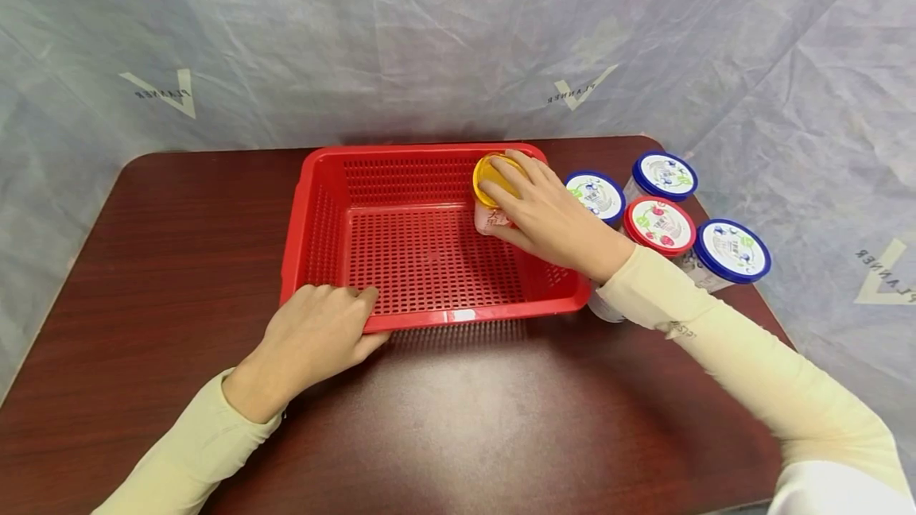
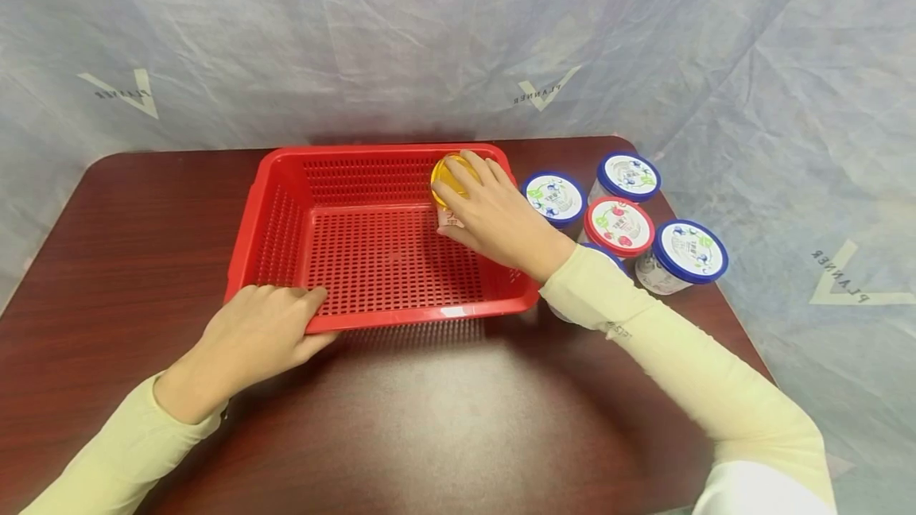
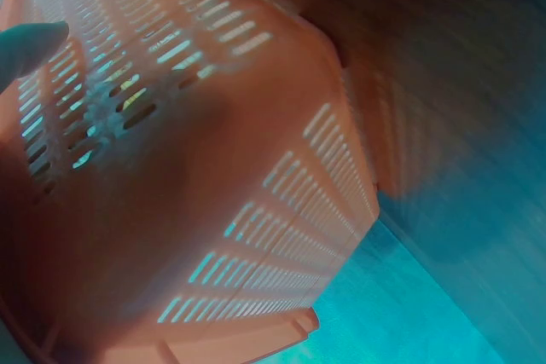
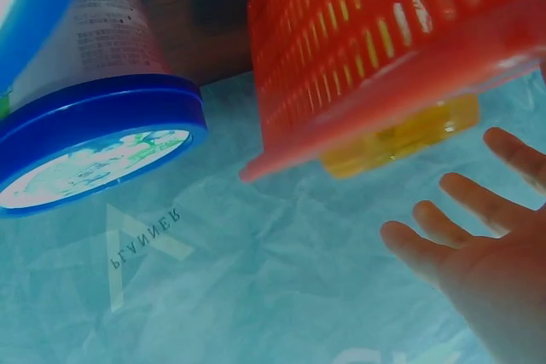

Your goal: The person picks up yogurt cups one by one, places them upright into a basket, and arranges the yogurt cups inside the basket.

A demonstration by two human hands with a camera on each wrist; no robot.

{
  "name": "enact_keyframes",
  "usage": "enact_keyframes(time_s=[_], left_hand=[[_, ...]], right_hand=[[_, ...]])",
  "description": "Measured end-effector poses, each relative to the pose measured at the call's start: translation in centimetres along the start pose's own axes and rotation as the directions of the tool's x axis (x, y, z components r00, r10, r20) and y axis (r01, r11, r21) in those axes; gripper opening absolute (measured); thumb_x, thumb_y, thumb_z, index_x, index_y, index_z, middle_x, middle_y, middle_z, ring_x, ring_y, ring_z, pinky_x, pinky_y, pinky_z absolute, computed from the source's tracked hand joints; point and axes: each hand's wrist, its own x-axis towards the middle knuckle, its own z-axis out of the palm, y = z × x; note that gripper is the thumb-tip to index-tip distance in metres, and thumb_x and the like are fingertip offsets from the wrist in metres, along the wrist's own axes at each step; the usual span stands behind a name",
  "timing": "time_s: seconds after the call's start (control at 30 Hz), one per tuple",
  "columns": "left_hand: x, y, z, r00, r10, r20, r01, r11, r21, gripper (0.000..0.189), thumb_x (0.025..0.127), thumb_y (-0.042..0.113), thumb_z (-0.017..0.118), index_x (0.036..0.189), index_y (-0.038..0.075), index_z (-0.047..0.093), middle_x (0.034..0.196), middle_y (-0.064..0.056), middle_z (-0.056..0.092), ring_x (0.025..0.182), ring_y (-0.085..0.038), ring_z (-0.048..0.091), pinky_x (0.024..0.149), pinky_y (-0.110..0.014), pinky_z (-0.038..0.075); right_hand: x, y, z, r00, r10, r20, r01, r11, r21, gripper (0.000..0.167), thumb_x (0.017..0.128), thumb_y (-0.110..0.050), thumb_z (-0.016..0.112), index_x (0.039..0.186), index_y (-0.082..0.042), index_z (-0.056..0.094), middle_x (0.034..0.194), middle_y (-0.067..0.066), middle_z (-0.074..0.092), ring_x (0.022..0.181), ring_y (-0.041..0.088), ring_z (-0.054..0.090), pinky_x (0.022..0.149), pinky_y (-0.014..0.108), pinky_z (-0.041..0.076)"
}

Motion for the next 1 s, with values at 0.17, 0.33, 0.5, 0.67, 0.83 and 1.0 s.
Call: enact_keyframes(time_s=[0.17, 0.33, 0.5, 0.67, 0.83, 1.0], left_hand=[[0.1, 0.1, 0.1, 1.000, 0.005, -0.001, -0.005, 1.000, -0.003, 0.041, 0.079, 0.045, 0.075, 0.070, 0.012, 0.052, 0.049, 0.004, 0.037, 0.039, -0.020, 0.047, 0.038, -0.035, 0.038], [0.1, 0.1, 0.1, 1.000, 0.007, -0.004, -0.007, 1.000, -0.005, 0.041, 0.079, 0.044, 0.075, 0.069, 0.012, 0.051, 0.050, 0.004, 0.037, 0.039, -0.020, 0.046, 0.038, -0.035, 0.038], [0.1, 0.1, 0.0, 1.000, 0.000, 0.006, 0.000, 1.000, -0.007, 0.042, 0.079, 0.044, 0.075, 0.068, 0.013, 0.049, 0.050, 0.005, 0.035, 0.038, -0.018, 0.042, 0.038, -0.034, 0.037], [0.1, 0.2, 0.1, 1.000, -0.008, 0.017, 0.008, 1.000, -0.014, 0.042, 0.080, 0.044, 0.075, 0.069, 0.013, 0.049, 0.050, 0.005, 0.035, 0.038, -0.016, 0.040, 0.038, -0.033, 0.036], [0.0, 0.1, 0.0, 1.000, -0.011, 0.025, 0.011, 1.000, -0.016, 0.041, 0.080, 0.044, 0.075, 0.069, 0.014, 0.049, 0.050, 0.005, 0.035, 0.039, -0.015, 0.039, 0.038, -0.033, 0.037], [-0.1, 0.1, -0.2, 1.000, -0.015, 0.027, 0.015, 1.000, -0.022, 0.041, 0.080, 0.043, 0.075, 0.068, 0.015, 0.048, 0.051, 0.005, 0.036, 0.039, -0.015, 0.039, 0.039, -0.034, 0.038]], right_hand=[[-1.4, 0.0, -1.0, 0.999, 0.032, -0.004, -0.032, 0.999, -0.023, 0.063, 0.090, -0.035, 0.073, 0.139, -0.005, 0.051, 0.146, 0.025, 0.043, 0.141, 0.042, 0.030, 0.113, 0.056, 0.028], [-2.8, 0.1, -2.0, 0.996, 0.091, 0.026, -0.090, 0.996, -0.024, 0.065, 0.089, -0.038, 0.073, 0.141, -0.005, 0.051, 0.148, 0.025, 0.041, 0.141, 0.043, 0.029, 0.113, 0.056, 0.028], [-4.1, -0.2, -2.8, 0.990, 0.135, 0.030, -0.134, 0.991, -0.013, 0.068, 0.087, -0.038, 0.075, 0.142, -0.006, 0.050, 0.149, 0.024, 0.040, 0.142, 0.041, 0.029, 0.109, 0.059, 0.033], [-5.2, -0.6, -3.2, 0.986, 0.163, 0.025, -0.163, 0.987, -0.008, 0.069, 0.086, -0.036, 0.077, 0.142, -0.006, 0.050, 0.149, 0.024, 0.040, 0.142, 0.041, 0.028, 0.106, 0.061, 0.035], [-6.0, -0.9, -3.2, 0.985, 0.174, -0.005, -0.174, 0.985, -0.007, 0.066, 0.086, -0.036, 0.077, 0.139, -0.007, 0.052, 0.147, 0.024, 0.042, 0.140, 0.041, 0.032, 0.105, 0.061, 0.037], [-6.9, -1.0, -3.0, 0.982, 0.188, -0.031, -0.188, 0.982, -0.002, 0.062, 0.087, -0.036, 0.076, 0.137, -0.006, 0.054, 0.145, 0.025, 0.044, 0.138, 0.042, 0.035, 0.104, 0.059, 0.039]])
